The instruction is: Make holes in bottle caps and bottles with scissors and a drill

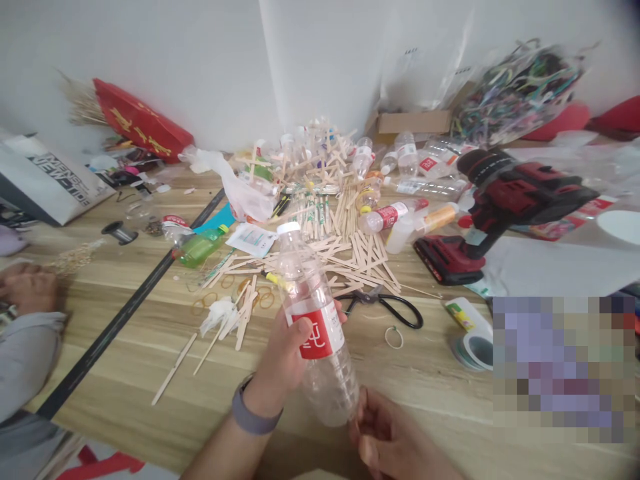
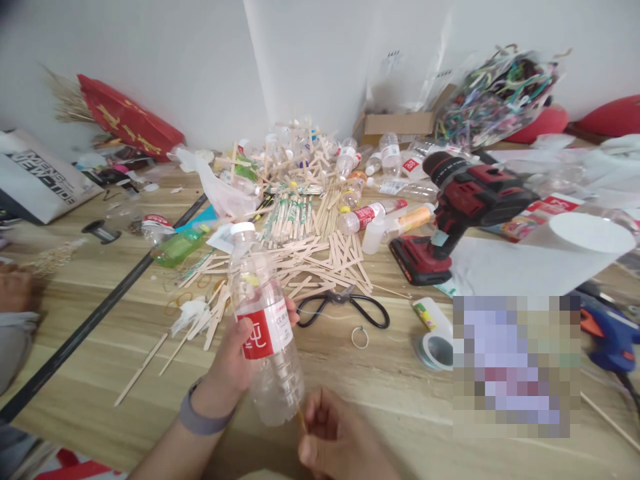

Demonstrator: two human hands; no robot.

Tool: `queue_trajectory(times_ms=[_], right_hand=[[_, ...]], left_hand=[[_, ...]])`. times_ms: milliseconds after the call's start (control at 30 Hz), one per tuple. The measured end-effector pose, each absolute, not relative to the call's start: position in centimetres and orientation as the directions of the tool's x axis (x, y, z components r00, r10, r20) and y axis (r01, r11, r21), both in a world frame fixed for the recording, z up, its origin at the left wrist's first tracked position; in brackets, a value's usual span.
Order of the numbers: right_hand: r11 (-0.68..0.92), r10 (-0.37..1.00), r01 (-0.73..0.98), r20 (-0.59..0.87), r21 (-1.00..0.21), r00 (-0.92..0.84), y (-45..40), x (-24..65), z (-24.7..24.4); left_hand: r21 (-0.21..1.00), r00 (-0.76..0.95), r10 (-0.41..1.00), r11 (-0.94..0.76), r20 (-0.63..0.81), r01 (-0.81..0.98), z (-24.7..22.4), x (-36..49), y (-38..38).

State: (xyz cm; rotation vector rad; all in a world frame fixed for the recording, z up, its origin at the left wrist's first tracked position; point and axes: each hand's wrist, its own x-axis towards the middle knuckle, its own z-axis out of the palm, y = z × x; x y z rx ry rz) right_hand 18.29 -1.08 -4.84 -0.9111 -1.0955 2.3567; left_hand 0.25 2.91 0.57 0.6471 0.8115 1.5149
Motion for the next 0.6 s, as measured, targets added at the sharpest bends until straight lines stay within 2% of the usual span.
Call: queue_trajectory(times_ms=[233, 367, 467, 600], right_hand=[[-0.668, 0.511, 0.009, -0.468, -0.744, -0.721, -1.7, 18.8, -5.3], [-0.619, 0.593, -0.06, -0.416, -0.783, -0.689, -1.3, 18.6, -5.9], [-0.634, 0.601, -0.119, -0.39, -0.764, -0.698, -1.2, 18.4, -5.6], [-0.648, 0.54, -0.016, -0.444, -0.761, -0.715, -1.6, 18.6, -4.9]], left_hand=[[0.806, -0.135, 0.989, -0.036, -0.055, -0.59, 0.7, 0.1, 3.1], [0.8, -0.108, 0.993, -0.022, -0.054, -0.599, 0.8, 0.5, 2.9], [0.805, -0.124, 0.991, -0.029, -0.056, -0.592, 0.8, 0.4, 2.8], [0.803, -0.157, 0.985, -0.038, -0.069, -0.594, 0.9, -0.1, 2.9]])
